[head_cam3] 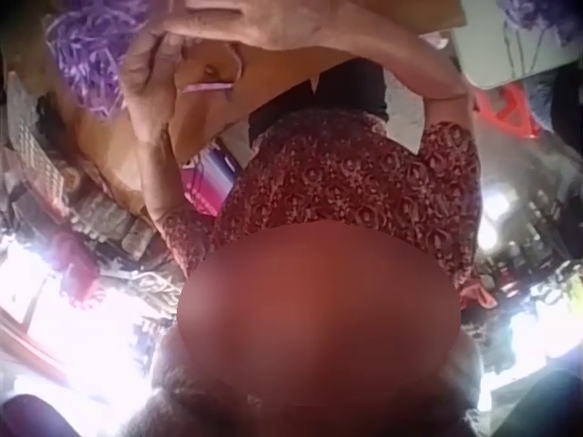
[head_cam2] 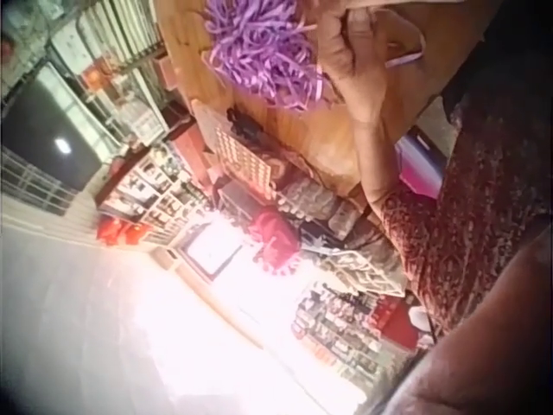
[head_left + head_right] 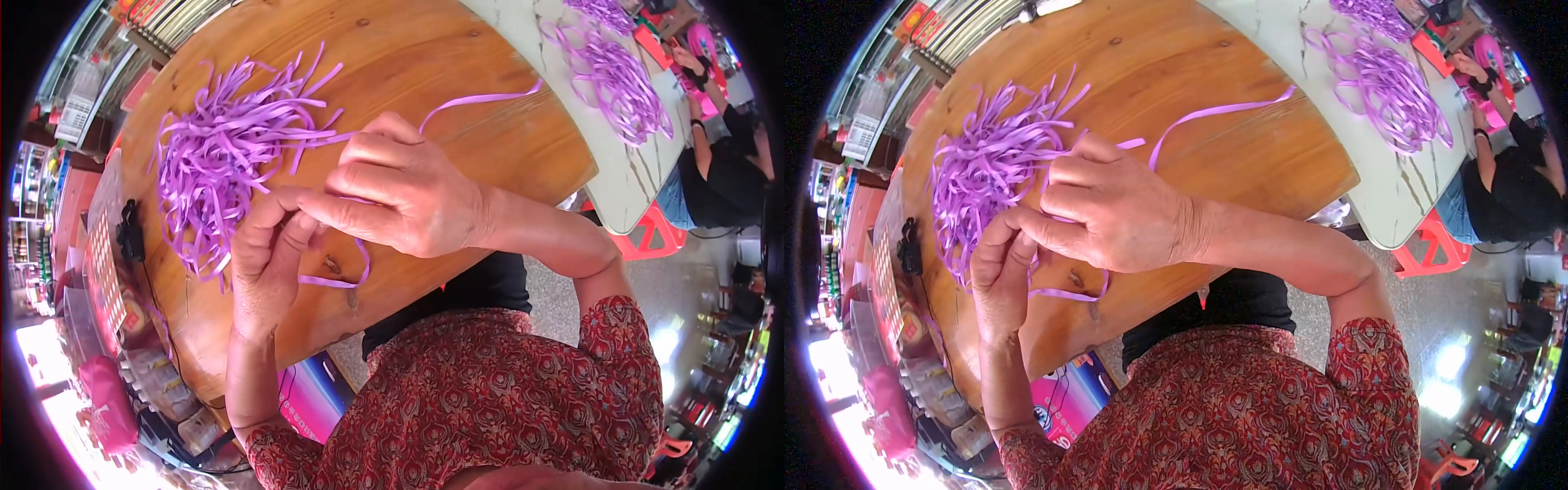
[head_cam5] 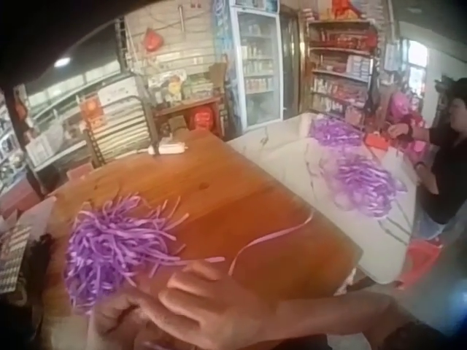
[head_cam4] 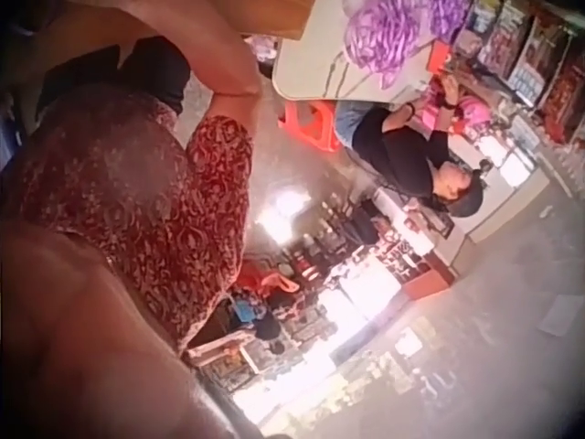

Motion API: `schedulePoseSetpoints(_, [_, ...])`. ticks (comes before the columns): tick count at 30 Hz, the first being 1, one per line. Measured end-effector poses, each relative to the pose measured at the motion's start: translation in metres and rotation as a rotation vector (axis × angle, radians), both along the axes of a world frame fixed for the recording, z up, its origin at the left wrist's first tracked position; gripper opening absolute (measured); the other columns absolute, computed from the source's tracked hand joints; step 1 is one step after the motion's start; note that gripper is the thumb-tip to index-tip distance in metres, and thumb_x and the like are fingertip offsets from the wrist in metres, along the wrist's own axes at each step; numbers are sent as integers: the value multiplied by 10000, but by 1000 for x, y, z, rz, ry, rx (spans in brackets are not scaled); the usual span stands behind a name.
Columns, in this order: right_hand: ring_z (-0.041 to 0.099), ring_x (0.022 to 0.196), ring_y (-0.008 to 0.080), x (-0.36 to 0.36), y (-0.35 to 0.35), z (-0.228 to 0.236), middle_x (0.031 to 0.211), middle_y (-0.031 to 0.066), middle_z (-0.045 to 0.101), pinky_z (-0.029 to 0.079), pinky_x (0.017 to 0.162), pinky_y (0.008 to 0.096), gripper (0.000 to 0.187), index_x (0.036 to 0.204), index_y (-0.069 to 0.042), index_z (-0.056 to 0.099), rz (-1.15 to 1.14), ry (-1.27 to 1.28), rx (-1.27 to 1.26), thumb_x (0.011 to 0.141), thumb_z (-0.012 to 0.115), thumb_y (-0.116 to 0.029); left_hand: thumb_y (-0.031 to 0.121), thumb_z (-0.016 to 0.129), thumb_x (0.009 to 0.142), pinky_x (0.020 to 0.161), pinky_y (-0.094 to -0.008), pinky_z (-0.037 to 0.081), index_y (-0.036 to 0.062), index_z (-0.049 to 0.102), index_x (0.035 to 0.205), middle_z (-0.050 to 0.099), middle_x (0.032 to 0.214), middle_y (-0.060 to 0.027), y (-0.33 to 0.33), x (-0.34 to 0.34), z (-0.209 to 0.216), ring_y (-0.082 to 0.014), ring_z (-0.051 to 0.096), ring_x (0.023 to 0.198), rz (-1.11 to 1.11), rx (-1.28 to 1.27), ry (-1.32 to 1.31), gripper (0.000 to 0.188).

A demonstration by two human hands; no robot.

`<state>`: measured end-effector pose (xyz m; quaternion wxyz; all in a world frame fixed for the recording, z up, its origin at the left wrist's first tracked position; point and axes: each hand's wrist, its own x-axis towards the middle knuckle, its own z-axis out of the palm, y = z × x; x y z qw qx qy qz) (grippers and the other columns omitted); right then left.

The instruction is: The person ties knots in purple ribbons by hand, pulling each ribbon from a pile, forming a loop, and tightening the knot. They then stretch the knotted ribbon between their hands before setting it aside and reaching for the next one.

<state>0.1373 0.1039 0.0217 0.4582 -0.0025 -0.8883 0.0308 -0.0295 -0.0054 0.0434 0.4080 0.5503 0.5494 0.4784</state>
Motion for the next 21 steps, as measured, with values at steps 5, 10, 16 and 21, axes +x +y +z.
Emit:
schedulePoseSetpoints(5, [527, 711, 178, 17, -4, 5, 772, 23, 545, 409, 640, 334, 305, 943, -22, 675, 23, 57, 3, 661, 677, -139, 17, 573, 882, 620, -188, 392, 1, 598, 976, 533, 801, 15, 1, 18, 6, -46, 482, 695, -13, 10, 1, 99])
schedulePoseSetpoints(10, [534, 706, 179, 39, -4, 15, 772, 31, 563, 413, 629, 334, 273, 906, -9, 671, 61, 26, 27, 668, 682, -140, -18, 632, 825, 617, -190, 392, -12, 619, 944, 539, 785, 1, 3, 20, 11, -55, 487, 687, -98, 112, 136, 120])
schedulePoseSetpoints(16, [552, 698, 186, 93, 15, 28, 771, 50, 597, 427, 613, 325, 165, 831, -22, 657, -64, -26, 31, 693, 690, -107, -35, 645, 795, 630, -195, 374, -14, 628, 916, 559, 800, -15, -14, 8, 26, -72, 482, 699, 47, 177, 204, 124])
schedulePoseSetpoints(21, [575, 723, 207, 144, 41, 16, 796, 77, 623, 457, 634, 295, 119, 878, -11, 646, -354, -82, -301, 763, 656, 18, -24, 633, 806, 649, -187, 372, -12, 629, 908, 542, 793, -7, -17, -23, 27, -70, 481, 712, 137, 187, 329, 103])
